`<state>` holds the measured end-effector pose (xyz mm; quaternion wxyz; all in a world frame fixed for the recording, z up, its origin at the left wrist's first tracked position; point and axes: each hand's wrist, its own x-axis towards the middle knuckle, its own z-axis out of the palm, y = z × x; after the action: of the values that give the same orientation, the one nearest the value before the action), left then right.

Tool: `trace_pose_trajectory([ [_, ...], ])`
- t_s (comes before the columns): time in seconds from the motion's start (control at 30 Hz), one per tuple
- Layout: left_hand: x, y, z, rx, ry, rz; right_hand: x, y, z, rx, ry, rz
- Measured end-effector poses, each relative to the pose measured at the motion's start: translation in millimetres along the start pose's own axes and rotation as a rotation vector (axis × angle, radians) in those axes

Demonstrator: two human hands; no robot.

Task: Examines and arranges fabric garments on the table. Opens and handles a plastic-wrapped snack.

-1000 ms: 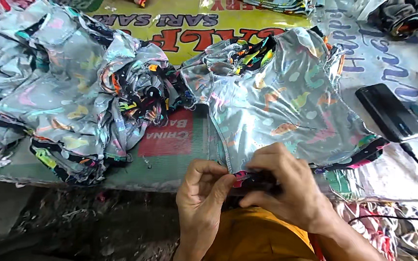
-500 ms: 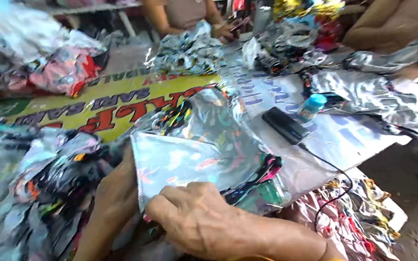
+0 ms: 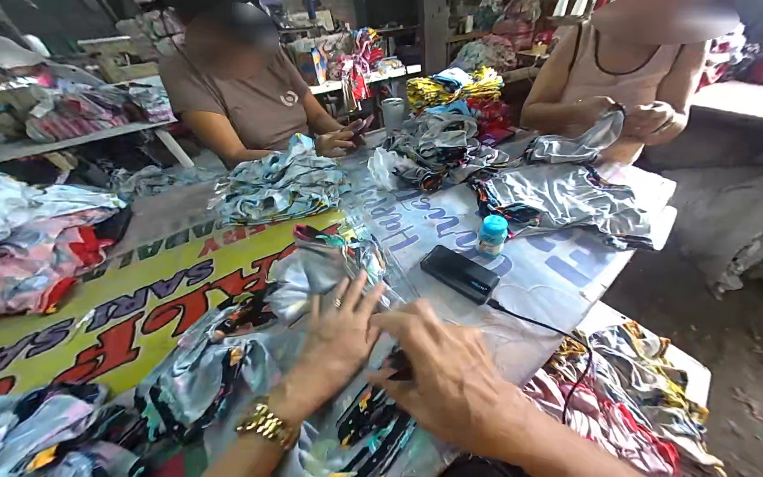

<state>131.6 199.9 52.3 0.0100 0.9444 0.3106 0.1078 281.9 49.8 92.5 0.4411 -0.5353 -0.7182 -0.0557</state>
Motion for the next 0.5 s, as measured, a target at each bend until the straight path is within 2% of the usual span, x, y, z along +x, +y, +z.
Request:
trace_pose_trajectory([
  [0.07, 0.9, -6.7, 20.1, -0.116, -0.071, 0.053, 11.8, -9.0, 5.2, 0.06, -0.098, -0.133],
  [0.1, 4.7, -14.4, 13.7, -0.197, -0.109, 0.062, 18.1, -10.8, 13.8, 0.071, -0.143, -0.203],
  [0.17, 16.8, -31.6, -21.8, -0.417, -0.234, 0.066, 25.6, -5.3, 37.9, 0.049, -0.282, -0.301],
  [0.23, 32.0, -42.6, -59.3, -0.611, -0.293, -0.015, 27.2, 6.7, 58.2, -0.011, -0.543, -0.324],
  [0.3, 48.4, -46.4, -84.9, -0.684, -0.253, -0.085, 30.7, 15.5, 68.3, -0.058, -0.815, -0.328],
  [0.33, 58.5, -46.8, -93.2, -0.673, -0.212, -0.085, 35.6, 18.6, 67.4, -0.055, -0.886, -0.339],
  [0.43, 94.3, -36.9, -109.2, -0.677, -0.095, -0.115, 66.7, 31.5, 42.1, 0.018, -0.898, -0.352],
  [0.5, 122.2, -39.6, -100.7, -0.751, 0.061, -0.185, 101.9, 45.4, 18.7, -0.009, -0.856, -0.262],
])
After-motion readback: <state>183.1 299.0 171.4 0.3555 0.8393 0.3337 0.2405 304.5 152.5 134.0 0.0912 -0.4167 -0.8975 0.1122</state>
